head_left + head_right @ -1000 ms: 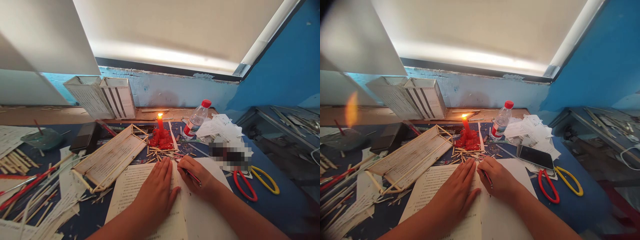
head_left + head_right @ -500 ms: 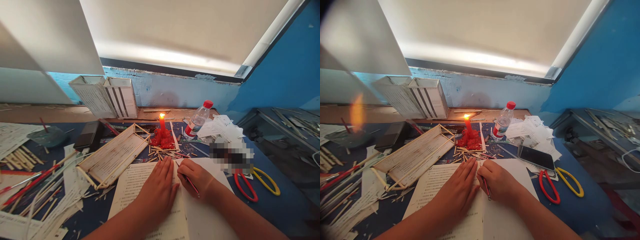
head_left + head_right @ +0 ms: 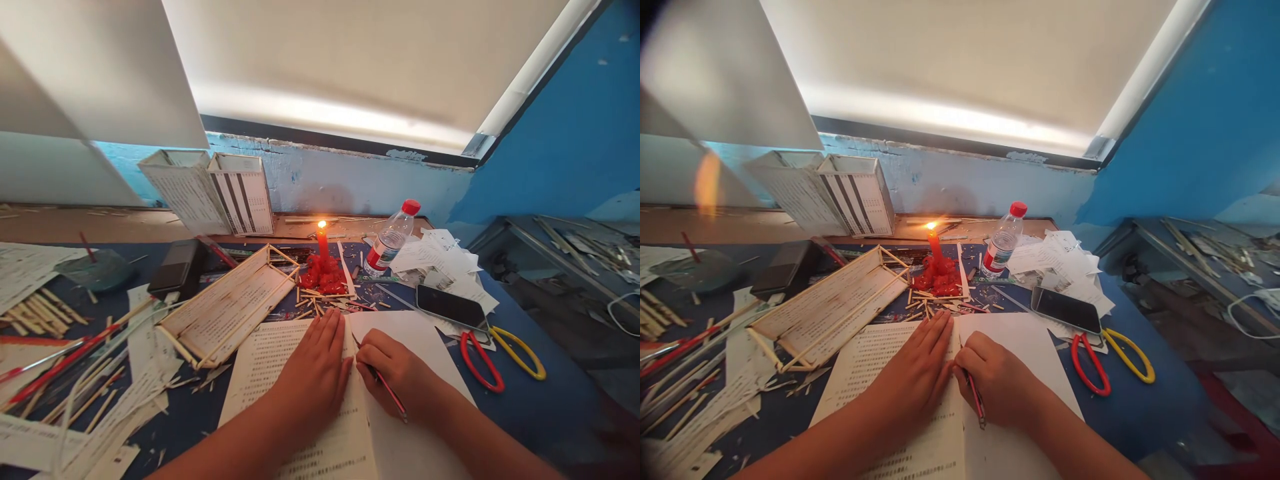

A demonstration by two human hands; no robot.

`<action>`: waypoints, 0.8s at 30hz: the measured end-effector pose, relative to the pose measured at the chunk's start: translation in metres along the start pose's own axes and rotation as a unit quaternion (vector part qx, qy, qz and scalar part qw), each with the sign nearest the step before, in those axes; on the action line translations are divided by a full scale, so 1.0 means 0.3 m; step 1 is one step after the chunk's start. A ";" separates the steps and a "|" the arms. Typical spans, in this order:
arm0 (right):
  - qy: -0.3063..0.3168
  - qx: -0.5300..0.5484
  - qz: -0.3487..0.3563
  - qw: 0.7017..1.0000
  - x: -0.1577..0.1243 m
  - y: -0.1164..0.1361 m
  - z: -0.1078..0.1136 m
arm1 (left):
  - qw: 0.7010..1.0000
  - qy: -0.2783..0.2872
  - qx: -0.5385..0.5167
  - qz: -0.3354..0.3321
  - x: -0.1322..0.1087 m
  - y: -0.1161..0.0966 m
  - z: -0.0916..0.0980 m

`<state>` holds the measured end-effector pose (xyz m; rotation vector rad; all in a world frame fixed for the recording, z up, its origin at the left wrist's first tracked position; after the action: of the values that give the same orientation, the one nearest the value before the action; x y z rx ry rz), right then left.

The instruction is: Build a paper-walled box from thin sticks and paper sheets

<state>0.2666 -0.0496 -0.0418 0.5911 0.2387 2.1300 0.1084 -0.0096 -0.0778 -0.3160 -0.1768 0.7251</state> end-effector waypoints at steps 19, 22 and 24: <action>-0.002 0.012 -0.030 0.999 -0.083 0.066 -0.008 | 1.000 0.021 0.005 0.013 0.003 -0.004 0.000; 0.001 0.007 -0.028 1.000 -0.092 0.083 -0.002 | 0.999 0.030 0.007 0.014 0.004 -0.009 0.007; 0.004 0.007 -0.025 1.000 -0.099 0.097 0.001 | 0.999 0.033 0.008 0.015 0.005 -0.010 0.010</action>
<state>0.2607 -0.0905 -0.0401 0.5789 0.2717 2.0842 0.1105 -0.0101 -0.0739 -0.3277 -0.1036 0.7447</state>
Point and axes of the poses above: each hand's wrist, its own x-axis towards the middle knuckle, its own z-axis out of the back of the hand, y = z × x, the point moved 3 cm from there along x, towards the middle knuckle, and after that the axes turned 4 degrees about -x, right-handed, at the moved point
